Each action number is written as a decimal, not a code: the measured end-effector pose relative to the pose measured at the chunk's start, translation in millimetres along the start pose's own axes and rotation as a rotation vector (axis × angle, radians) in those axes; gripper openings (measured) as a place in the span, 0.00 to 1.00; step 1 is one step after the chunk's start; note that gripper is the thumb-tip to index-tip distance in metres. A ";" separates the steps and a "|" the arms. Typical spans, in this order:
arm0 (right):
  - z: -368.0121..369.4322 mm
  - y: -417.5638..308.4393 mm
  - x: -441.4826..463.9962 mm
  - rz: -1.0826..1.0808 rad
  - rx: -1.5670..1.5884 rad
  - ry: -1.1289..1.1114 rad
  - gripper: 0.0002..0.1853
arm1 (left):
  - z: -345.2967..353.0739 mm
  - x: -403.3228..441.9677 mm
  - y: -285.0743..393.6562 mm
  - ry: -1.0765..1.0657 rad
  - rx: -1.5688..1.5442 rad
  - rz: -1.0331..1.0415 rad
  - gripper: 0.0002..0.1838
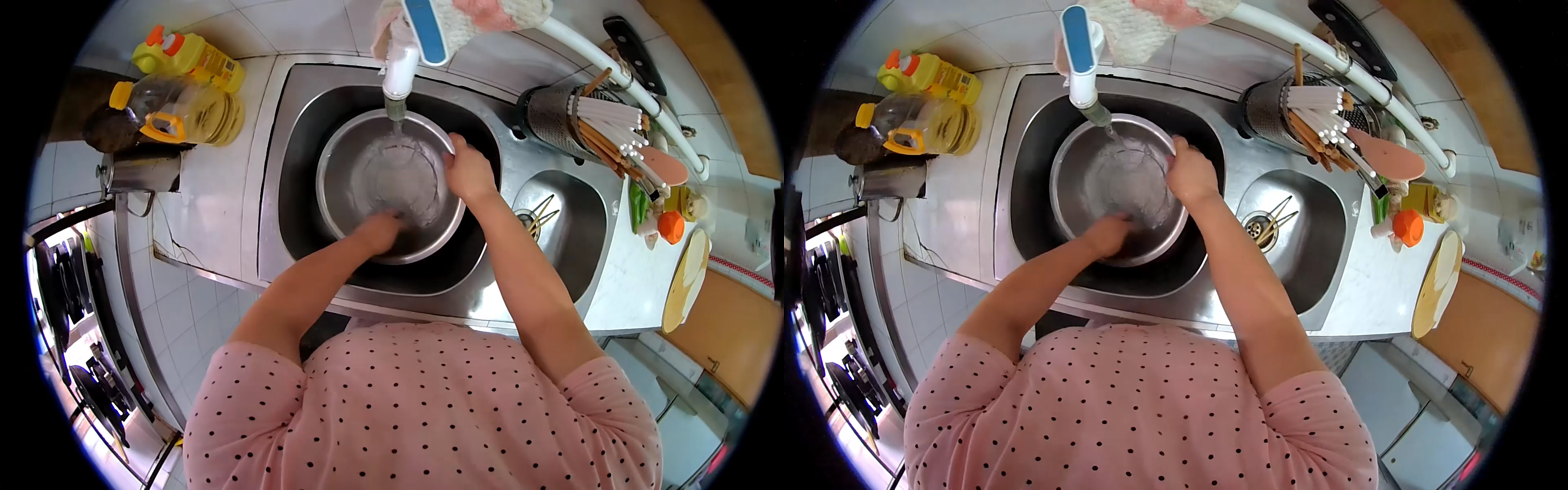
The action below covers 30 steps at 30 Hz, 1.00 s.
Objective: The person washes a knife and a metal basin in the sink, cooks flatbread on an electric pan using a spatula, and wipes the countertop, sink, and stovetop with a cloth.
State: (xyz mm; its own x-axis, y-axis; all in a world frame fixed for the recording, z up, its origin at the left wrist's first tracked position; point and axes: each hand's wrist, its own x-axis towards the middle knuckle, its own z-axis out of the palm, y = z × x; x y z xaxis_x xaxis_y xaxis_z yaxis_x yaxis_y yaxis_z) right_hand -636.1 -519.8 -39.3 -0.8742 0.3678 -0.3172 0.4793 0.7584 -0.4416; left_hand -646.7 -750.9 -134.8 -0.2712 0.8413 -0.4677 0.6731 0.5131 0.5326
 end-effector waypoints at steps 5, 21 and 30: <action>15.5 -1.0 -6.6 -0.128 0.378 0.215 0.21 | -50.6 64.9 23.9 0.369 0.350 0.271 0.16; 20.3 -3.4 -13.2 0.002 0.649 0.394 0.19 | -37.8 62.3 73.5 0.314 -1.347 -0.175 0.18; 13.2 -15.7 -13.0 0.056 0.731 0.392 0.17 | -26.6 -18.7 69.9 0.359 -0.420 0.172 0.19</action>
State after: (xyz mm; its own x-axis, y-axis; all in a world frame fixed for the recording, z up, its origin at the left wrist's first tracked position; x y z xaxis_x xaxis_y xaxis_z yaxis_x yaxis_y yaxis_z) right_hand -631.2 -543.6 -39.3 -0.7461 0.6584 -0.0994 0.3347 0.2419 -0.9107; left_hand -612.9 -726.1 -70.1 -0.4476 0.8862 -0.1201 0.4171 0.3257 0.8485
